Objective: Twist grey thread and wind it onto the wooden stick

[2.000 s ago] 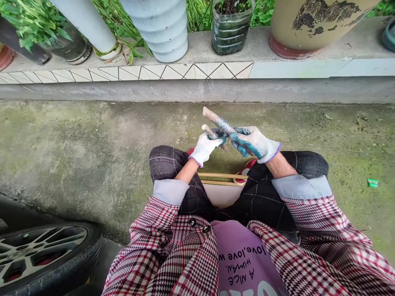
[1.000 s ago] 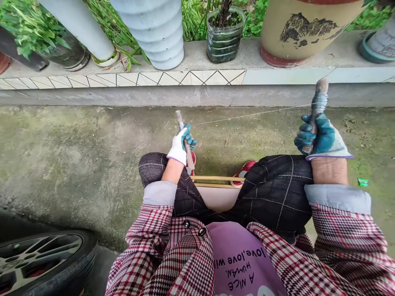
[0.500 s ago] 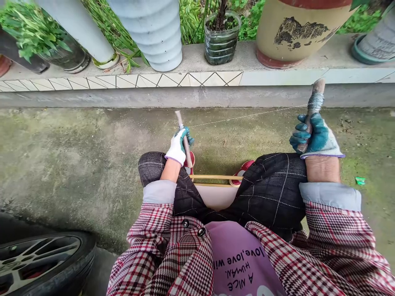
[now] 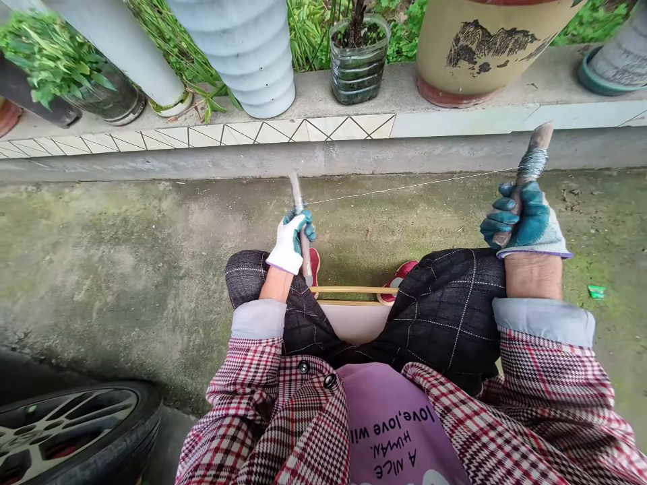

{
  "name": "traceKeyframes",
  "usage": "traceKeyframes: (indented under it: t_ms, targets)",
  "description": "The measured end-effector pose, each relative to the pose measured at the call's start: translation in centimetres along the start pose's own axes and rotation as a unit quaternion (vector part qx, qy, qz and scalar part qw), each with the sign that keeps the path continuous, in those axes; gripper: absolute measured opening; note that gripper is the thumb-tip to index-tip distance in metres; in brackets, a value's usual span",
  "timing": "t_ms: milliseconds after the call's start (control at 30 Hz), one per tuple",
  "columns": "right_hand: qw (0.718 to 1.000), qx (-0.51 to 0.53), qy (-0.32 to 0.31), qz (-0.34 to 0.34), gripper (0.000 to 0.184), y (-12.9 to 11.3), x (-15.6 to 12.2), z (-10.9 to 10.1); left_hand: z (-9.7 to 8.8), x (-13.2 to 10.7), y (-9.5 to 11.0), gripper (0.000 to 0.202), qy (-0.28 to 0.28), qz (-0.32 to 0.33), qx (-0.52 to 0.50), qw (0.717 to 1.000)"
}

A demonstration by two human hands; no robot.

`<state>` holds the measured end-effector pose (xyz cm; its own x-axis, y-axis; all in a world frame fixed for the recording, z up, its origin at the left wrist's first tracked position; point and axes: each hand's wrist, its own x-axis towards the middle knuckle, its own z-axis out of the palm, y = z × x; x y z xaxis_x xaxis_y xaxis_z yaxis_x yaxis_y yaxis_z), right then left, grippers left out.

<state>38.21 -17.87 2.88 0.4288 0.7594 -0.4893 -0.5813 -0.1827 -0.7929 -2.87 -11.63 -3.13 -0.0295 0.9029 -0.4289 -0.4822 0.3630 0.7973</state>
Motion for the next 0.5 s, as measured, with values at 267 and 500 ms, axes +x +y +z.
traceKeyframes:
  t_ms: [267, 500]
  targets:
    - [0.998, -0.028, -0.022, -0.057, 0.019, 1.5, 1.2, -0.6, 0.3, 1.1, -0.9, 0.035, 0.14, 0.141, 0.016, 0.98]
    - [0.992, -0.075, -0.067, -0.078, 0.021, 2.1, 1.5, -0.2, 0.8, 1.9, 0.5, 0.034, 0.168, 0.195, -0.049, 0.965]
